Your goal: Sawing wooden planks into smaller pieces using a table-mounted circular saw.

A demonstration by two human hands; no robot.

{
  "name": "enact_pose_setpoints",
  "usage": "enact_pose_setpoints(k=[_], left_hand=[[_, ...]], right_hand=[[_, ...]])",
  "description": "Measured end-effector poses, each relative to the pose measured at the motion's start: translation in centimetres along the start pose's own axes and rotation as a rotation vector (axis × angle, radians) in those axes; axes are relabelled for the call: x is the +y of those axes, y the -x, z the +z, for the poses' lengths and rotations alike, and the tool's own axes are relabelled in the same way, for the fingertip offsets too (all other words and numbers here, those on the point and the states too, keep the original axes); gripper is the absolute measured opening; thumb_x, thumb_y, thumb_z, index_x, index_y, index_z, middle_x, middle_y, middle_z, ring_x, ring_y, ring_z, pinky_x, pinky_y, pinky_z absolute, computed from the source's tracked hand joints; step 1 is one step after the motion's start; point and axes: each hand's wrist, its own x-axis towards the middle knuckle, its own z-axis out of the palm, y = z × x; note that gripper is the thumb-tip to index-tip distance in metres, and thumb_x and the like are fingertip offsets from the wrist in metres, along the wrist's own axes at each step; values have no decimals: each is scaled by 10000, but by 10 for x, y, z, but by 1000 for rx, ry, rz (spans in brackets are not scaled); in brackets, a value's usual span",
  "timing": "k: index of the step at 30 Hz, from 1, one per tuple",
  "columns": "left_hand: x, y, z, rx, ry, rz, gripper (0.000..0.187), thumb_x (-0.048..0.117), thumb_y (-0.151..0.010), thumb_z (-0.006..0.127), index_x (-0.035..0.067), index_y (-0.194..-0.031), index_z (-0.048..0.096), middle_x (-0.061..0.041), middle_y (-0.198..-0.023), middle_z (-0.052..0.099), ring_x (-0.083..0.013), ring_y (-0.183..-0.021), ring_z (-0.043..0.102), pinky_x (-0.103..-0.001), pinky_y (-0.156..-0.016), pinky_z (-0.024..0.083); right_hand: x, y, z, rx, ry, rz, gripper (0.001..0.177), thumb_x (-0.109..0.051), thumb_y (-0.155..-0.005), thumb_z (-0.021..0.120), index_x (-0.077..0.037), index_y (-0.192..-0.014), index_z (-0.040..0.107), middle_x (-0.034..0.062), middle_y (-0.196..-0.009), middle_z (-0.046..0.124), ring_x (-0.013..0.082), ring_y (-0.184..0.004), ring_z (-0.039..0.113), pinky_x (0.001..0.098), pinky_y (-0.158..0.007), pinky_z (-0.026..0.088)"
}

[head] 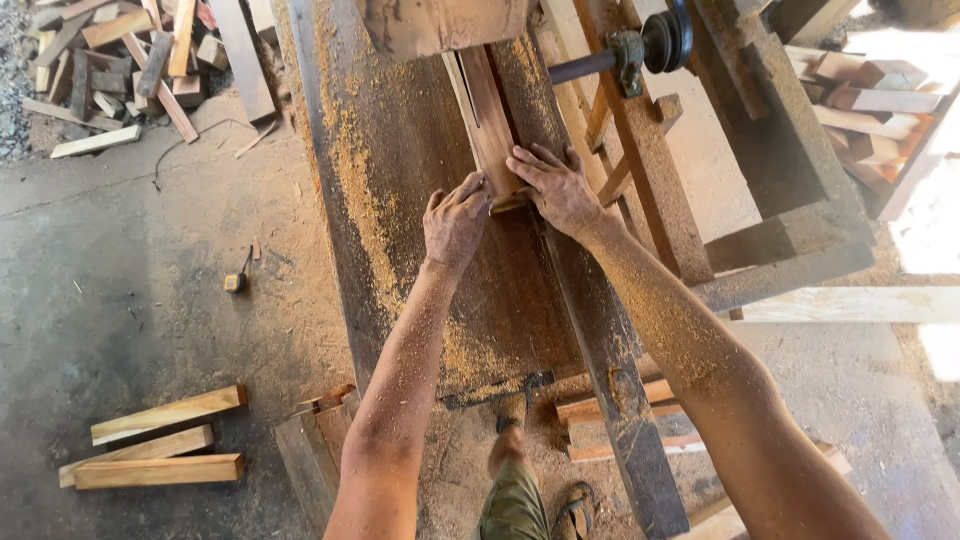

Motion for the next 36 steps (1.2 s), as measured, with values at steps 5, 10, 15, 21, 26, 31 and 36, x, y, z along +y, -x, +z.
enact_pose_setpoints(k=[5, 10, 15, 21, 26, 31, 36], left_hand=[[-4, -6, 3, -31, -9, -17, 206, 232, -1014, 675, 138, -1187, 735, 54, -1436, 613, -135, -1209, 669, -528, -1100, 468], [-10, -6, 11, -14, -20, -12, 203, 236, -1017, 677, 154, -1194, 734, 63, -1439, 607, -129, -1202, 673, -533, -1096, 471], [-13, -13, 10, -7, -28, -6, 217, 239, -1003, 683, 158, -1197, 734, 62, -1431, 610, -124, -1190, 675, -537, -1081, 475], [-15, -18, 10, -12, -2, -19, 183, 232, -1007, 695, 142, -1161, 733, 68, -1441, 614, -119, -1198, 684, -526, -1087, 483], [-17, -21, 15, 1, -32, -10, 237, 246, -977, 710, 150, -1191, 738, 70, -1418, 633, -116, -1162, 695, -520, -1091, 487], [-31, -18, 28, 15, -4, 34, 252, 245, -999, 716, 130, -1223, 730, 34, -1412, 647, -121, -1145, 698, -506, -1108, 478], [-35, -19, 25, 10, 43, 55, 225, 245, -1008, 724, 124, -1198, 733, 18, -1399, 652, -125, -1160, 694, -488, -1149, 465]], right_hand=[[-3, -2, -2, -11, 2, 29, 534, -215, -1033, 630, -257, -1544, 485, -60, -1644, 406, 186, -1525, 328, 581, -1259, 157], [-3, -8, -2, -15, 12, 42, 544, -243, -1019, 640, -263, -1540, 484, -60, -1639, 406, 182, -1520, 331, 575, -1254, 163], [0, -16, -1, -14, 4, 49, 546, -258, -1018, 647, -265, -1539, 486, -64, -1633, 409, 183, -1514, 335, 571, -1257, 169], [7, -22, 4, -3, -18, 55, 541, -254, -1015, 646, -271, -1533, 492, -74, -1639, 413, 171, -1521, 351, 581, -1258, 168], [8, -22, 5, -5, -24, 35, 528, -262, -1034, 630, -256, -1541, 483, -39, -1641, 413, 199, -1524, 342, 597, -1244, 168], [6, -22, 3, -13, -26, 33, 541, -264, -1018, 643, -246, -1537, 489, -33, -1631, 420, 206, -1515, 342, 601, -1242, 170], [6, -25, -2, 8, -30, 27, 554, -245, -1009, 651, -237, -1541, 495, -33, -1637, 428, 206, -1527, 350, 592, -1250, 185]])
